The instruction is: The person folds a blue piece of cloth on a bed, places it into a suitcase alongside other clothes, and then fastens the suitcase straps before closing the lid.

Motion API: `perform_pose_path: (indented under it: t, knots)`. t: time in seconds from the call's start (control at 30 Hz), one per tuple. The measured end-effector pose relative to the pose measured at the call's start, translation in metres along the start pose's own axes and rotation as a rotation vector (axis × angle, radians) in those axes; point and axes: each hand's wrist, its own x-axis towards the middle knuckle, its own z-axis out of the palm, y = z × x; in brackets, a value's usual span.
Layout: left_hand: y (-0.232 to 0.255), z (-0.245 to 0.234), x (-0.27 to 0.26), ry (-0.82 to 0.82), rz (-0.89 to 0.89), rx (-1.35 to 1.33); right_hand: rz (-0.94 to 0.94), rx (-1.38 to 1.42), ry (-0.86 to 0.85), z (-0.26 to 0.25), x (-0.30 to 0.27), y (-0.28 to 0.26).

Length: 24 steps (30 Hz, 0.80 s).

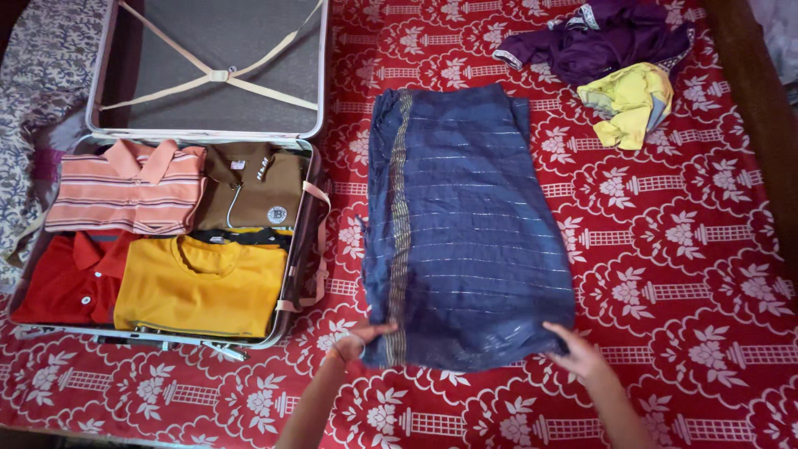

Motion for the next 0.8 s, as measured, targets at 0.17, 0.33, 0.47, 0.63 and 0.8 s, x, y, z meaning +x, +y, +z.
perform_pose_path:
  t: [0.17,0.33,0.47,0.63,0.8]
  knots:
    - [0.078,-0.036,0.013,-0.033,0.110,-0.318,-0.211,-0.509,0.026,-0.033,0.038,-0.077]
    - [0.157,-0.065,0.081,-0.046,0.253,-0.343,-0.206,0.061,-0.129,-0.052,0.115,-0.163]
    - [0.261,-0.096,0.131,-0.142,0.662,-0.296,-0.180,0.387,-0.151,-0.065,0.195,-0.278]
    - [0.449,-0.138,0.167,-0.285,0.691,-0.735,-0.498,0.789,-0.295,-0.069,0.275,-0.419]
    - [0.443,-0.169,0.241,0.396,0.715,-0.288,-0.581,0.897,-0.275,-0.058,0.331,-0.398]
